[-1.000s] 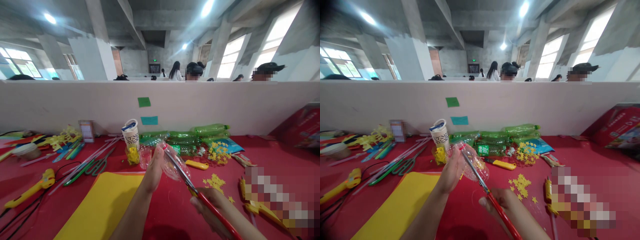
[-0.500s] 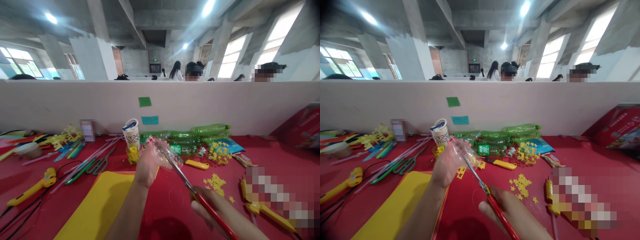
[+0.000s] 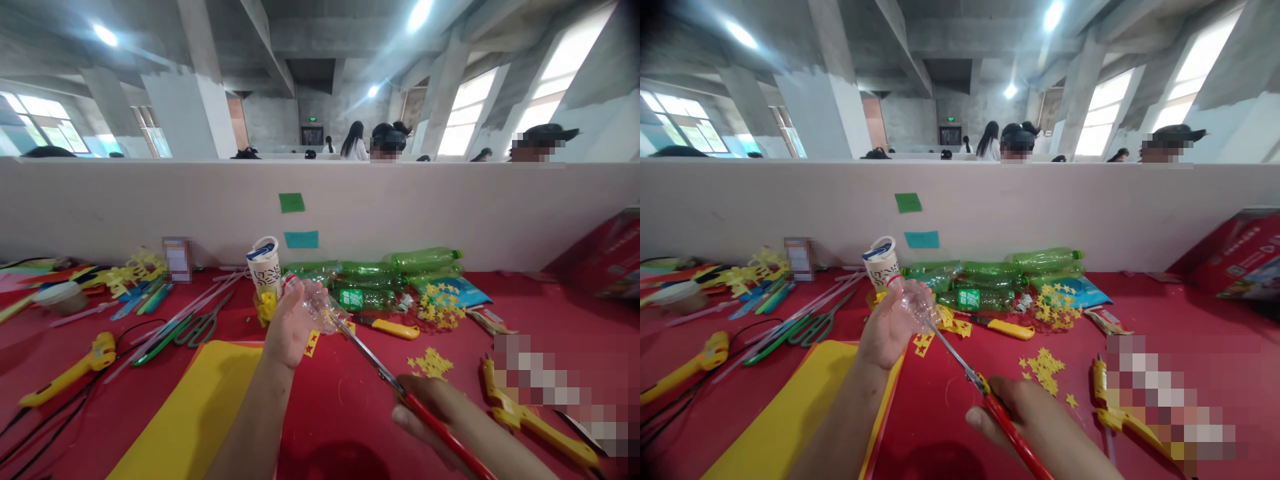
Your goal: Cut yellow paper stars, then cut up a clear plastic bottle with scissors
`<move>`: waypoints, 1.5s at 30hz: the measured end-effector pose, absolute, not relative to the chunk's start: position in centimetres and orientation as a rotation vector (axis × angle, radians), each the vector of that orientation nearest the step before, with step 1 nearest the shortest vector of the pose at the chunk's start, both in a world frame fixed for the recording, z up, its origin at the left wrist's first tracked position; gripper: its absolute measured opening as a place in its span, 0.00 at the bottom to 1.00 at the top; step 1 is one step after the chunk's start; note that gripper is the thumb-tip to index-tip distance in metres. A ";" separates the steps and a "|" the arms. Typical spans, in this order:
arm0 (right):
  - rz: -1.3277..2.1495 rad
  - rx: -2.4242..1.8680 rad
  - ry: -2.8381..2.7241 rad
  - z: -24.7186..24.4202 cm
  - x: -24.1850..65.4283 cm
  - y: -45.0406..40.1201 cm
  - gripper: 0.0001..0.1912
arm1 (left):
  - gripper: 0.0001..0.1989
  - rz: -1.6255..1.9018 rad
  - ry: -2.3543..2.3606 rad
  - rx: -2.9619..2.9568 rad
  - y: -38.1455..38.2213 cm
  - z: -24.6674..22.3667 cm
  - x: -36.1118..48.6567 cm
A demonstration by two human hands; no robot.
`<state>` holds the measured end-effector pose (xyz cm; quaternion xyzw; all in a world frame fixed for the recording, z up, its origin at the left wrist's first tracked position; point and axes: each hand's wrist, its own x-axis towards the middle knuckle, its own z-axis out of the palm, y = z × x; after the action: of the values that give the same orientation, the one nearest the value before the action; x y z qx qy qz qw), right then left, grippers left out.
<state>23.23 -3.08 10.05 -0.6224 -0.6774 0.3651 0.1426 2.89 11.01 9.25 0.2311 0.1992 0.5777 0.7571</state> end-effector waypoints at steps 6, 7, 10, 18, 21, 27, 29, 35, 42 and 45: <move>1.223 -1.701 -1.796 10.7 22.3 -3.5 0.30 | 0.14 1.268 0.439 0.535 10.6 9.3 3.6; 1.245 -1.702 -1.768 10.7 22.1 -3.6 0.30 | 0.15 1.273 0.441 0.528 10.6 9.4 3.6; 1.286 -1.701 -1.717 10.6 21.8 -3.7 0.30 | 0.15 1.287 0.440 0.521 10.5 9.5 3.8; 1.339 -1.675 -1.676 10.5 21.7 -3.8 0.30 | 0.14 1.289 0.421 0.538 10.4 9.4 4.0; 1.330 -1.683 -1.656 10.5 21.6 -3.9 0.29 | 0.15 1.305 0.428 0.555 10.3 9.5 4.0; 1.317 -1.753 -1.638 10.6 21.5 -4.1 0.28 | 0.15 1.304 0.432 0.592 10.4 9.4 3.8; 1.285 -1.764 -1.659 10.5 21.6 -3.9 0.26 | 0.14 1.305 0.428 0.599 10.5 9.3 3.7; 1.108 -1.817 -1.813 9.3 21.8 -2.7 0.25 | 0.14 1.324 0.421 0.633 10.8 9.0 3.5; 1.125 -1.758 -1.833 8.4 22.0 -2.2 0.25 | 0.18 1.350 0.422 0.617 11.0 9.3 3.3; 1.179 -1.747 -1.809 8.6 22.0 -2.1 0.27 | 0.16 1.347 0.446 0.643 11.2 9.2 3.1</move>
<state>21.96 -2.08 8.59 -0.6185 -0.6407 0.4175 0.1810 3.10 11.17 9.18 0.2902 0.2009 0.6073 0.7117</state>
